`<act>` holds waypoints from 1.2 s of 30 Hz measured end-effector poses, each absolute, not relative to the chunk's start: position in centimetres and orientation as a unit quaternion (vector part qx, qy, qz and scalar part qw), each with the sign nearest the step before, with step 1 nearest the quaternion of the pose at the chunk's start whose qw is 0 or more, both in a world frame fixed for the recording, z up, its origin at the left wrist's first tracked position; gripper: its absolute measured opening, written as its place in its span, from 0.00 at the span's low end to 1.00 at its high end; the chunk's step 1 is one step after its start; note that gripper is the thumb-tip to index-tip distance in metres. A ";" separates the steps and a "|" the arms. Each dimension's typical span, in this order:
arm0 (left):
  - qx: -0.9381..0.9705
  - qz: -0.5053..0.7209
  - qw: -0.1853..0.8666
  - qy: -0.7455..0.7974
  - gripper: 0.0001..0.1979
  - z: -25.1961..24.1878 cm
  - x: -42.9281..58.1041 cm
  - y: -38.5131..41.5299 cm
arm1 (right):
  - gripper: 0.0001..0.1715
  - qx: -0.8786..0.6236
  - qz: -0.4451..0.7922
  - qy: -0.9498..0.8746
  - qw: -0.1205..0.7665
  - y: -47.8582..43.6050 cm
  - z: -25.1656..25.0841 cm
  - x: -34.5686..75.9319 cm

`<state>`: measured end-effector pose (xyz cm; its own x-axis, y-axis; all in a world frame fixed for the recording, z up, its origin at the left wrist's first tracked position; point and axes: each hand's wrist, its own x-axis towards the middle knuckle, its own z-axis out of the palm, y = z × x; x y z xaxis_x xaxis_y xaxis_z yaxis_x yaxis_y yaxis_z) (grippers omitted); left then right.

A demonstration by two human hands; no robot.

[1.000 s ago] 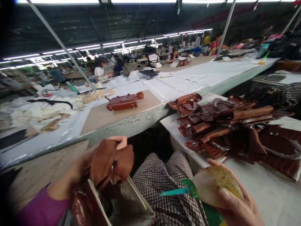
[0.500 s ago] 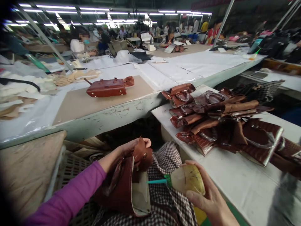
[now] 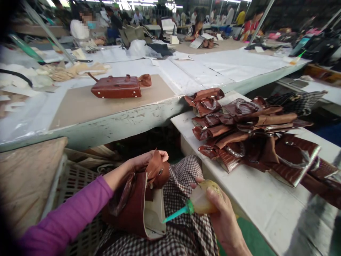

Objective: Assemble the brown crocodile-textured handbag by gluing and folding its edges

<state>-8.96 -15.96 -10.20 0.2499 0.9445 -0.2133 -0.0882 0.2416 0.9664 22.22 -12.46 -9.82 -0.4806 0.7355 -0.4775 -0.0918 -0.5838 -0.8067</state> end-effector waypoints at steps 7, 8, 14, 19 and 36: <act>0.450 0.435 0.612 0.483 0.11 -8.7 -9.1 -17.5 | 0.35 -0.440 0.786 -0.354 0.250 -12.3 -8.1 22.5; 0.446 0.444 0.604 0.489 0.11 -8.3 -9.0 -18.0 | 0.36 -0.431 0.792 -0.354 0.248 -12.3 -8.4 22.9; 0.412 0.472 0.559 0.543 0.14 -5.8 -8.2 -21.3 | 0.47 -0.430 0.792 -0.366 0.231 -13.0 -9.8 25.3; 0.375 0.517 0.473 0.607 0.11 -5.7 -8.1 -23.8 | 0.44 -0.454 0.785 -0.324 0.270 -13.6 -9.9 24.8; 0.339 0.547 0.501 0.578 0.13 -10.2 -7.3 -20.0 | 0.45 -0.464 0.707 -0.500 0.188 -10.8 -6.3 21.3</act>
<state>-7.25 -20.03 -10.17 -0.2677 0.9404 -0.2097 -0.1567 0.1723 0.9725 21.34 -10.81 -6.28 -0.4995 0.7295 -0.4673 0.1977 -0.4292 -0.8813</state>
